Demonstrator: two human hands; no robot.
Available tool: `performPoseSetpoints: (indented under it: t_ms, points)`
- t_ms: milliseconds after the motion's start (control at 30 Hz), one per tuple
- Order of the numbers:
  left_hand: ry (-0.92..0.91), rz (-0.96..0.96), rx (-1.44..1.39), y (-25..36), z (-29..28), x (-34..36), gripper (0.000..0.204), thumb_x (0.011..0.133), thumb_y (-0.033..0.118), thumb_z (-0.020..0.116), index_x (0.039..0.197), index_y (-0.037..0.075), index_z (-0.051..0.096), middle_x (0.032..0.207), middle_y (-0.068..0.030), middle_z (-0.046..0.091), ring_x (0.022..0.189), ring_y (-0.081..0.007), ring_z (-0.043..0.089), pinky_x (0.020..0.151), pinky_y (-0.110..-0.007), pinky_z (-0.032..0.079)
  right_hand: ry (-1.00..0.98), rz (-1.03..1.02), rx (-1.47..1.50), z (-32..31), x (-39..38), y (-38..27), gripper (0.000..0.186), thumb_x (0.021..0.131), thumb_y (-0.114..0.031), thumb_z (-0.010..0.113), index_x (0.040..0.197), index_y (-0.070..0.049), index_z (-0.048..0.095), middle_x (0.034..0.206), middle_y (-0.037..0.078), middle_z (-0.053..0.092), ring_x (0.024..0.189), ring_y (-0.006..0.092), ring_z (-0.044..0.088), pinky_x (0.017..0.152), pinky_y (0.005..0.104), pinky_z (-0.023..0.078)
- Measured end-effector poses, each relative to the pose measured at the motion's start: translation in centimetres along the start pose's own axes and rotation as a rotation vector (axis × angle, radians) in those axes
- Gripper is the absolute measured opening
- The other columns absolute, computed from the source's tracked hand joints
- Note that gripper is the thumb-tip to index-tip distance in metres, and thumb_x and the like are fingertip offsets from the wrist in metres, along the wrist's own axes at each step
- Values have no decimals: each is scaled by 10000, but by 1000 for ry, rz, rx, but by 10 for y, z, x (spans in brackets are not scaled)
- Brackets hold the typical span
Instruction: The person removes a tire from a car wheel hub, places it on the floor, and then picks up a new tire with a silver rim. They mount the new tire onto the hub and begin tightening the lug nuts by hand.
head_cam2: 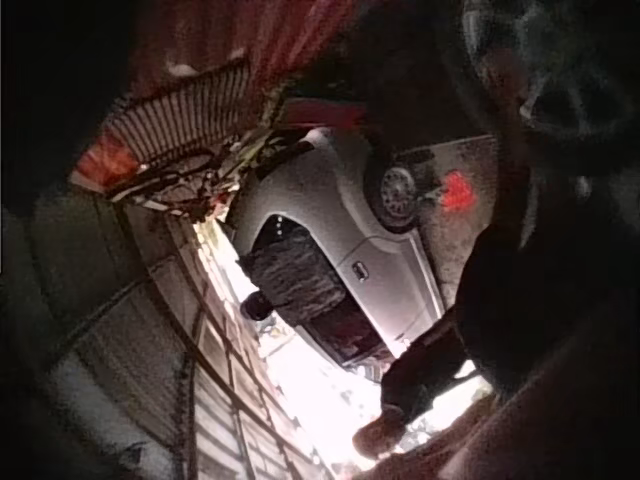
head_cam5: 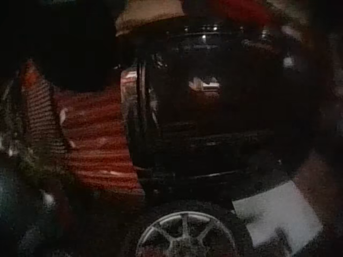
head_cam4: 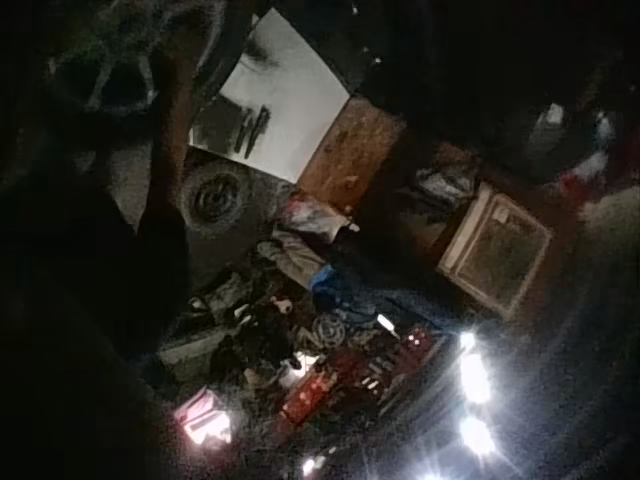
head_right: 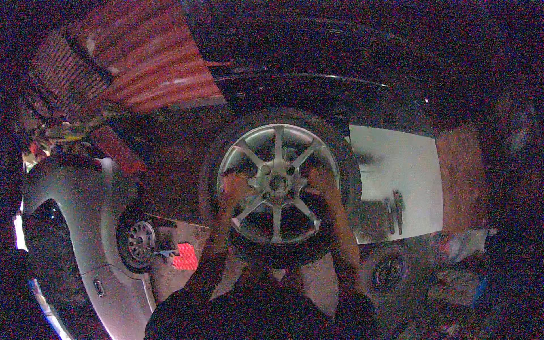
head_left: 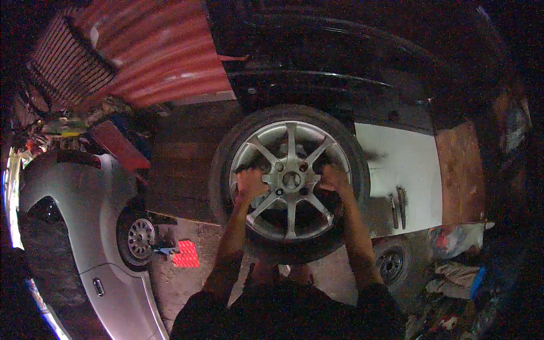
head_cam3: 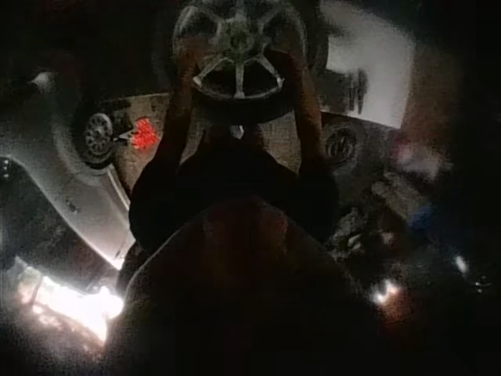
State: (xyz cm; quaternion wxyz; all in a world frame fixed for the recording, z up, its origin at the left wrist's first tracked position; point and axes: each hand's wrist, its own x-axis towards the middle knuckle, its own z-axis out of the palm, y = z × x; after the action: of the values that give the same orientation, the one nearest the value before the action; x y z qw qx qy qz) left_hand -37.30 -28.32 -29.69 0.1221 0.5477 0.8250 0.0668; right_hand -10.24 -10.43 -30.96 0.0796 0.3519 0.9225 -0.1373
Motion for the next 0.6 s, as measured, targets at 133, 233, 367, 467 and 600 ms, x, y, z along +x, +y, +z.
performPoseSetpoints:
  t_ms: [133,233,367,467,600]
  points:
    - [-11,-36,45,-1,12,-3,512,622,313,729,1071,68,707,1137,-222,671,1124,-390,621,1037,-546,418,87,62,-72,-5,-19,-17,578,641,-422,812,1067,-59,666,962,211,676,1034,421,644,840,503,541]
    - [245,77,-36,2,33,-7,606,656,273,717,1224,79,637,1297,-196,595,1270,-375,499,1160,-565,253,39,97,0,11,-15,-3,643,659,-434,788,1169,-77,626,1079,195,664,1089,396,626,902,514,511]
    - [379,109,-134,-4,45,-7,607,717,268,698,1281,66,600,1353,-184,546,1311,-373,443,1178,-577,218,459,34,23,26,-16,-18,673,712,-433,771,1277,-103,612,1283,203,613,1193,431,565,1019,541,451]
    - [350,105,-201,3,39,-26,645,762,289,688,1346,57,542,1414,-172,488,1362,-368,388,1182,-579,209,638,40,104,34,-36,-40,667,761,-405,731,1317,-69,578,1329,235,575,1277,434,491,1138,551,299]
    - [410,86,-314,14,51,-44,674,803,319,684,1392,58,485,1484,-157,419,1437,-356,297,1186,-582,192,658,36,90,48,-44,-36,619,817,-397,697,1305,-41,564,1358,257,524,1287,471,447,1176,566,239]
